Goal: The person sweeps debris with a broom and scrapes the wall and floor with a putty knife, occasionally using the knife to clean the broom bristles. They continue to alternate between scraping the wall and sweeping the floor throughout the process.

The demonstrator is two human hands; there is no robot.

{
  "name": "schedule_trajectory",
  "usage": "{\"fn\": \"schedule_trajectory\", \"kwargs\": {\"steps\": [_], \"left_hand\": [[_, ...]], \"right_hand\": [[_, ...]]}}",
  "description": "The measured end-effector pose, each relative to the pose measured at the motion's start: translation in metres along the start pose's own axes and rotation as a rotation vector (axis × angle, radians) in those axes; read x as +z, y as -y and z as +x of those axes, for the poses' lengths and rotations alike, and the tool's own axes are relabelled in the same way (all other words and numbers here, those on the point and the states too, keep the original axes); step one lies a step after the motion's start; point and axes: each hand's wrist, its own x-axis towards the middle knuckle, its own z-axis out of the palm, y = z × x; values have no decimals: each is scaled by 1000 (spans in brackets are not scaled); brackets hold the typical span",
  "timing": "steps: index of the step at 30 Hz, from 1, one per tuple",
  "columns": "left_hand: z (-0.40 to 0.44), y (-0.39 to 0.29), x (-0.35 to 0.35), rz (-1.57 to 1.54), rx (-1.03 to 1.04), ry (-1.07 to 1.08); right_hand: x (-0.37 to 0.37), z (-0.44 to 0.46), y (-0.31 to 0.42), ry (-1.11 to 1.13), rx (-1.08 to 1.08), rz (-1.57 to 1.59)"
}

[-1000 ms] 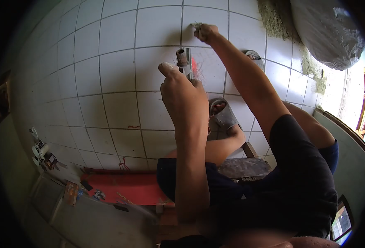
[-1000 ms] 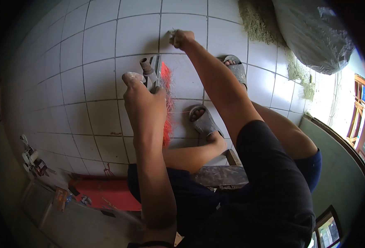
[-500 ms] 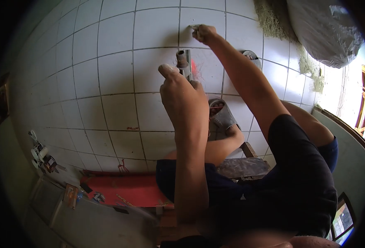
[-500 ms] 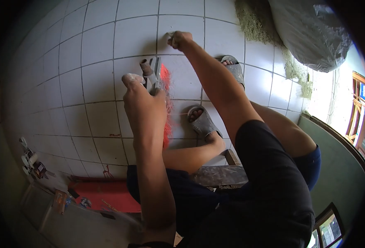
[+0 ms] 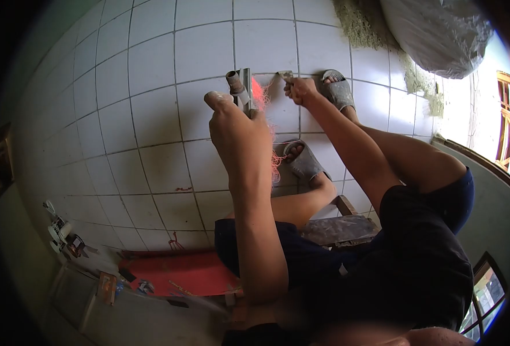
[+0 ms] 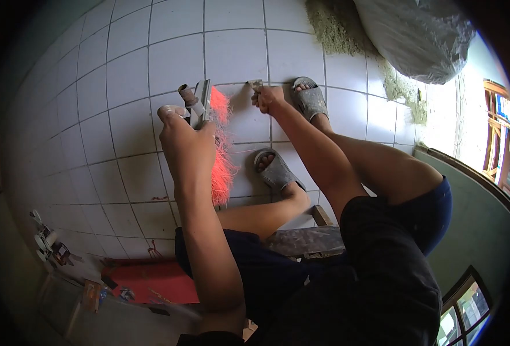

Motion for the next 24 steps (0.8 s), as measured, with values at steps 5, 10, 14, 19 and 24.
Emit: {"fn": "schedule_trajectory", "kwargs": {"steps": [5,10,14,19,24], "left_hand": [[-12,7,-6,65,34,-22],[-4,0,-7,67,34,-23],[0,4,3,69,32,-35],[4,4,6,27,35,-8],[5,6,-9,130,50,-122]], "right_hand": [[-14,50,14,12,-29,120],[-10,19,13,-72,-19,178],[-18,50,44,-85,-96,249],[-34,-8,22,-53,-190,-265],[-51,-42,-95,197,-235,-966]]}}
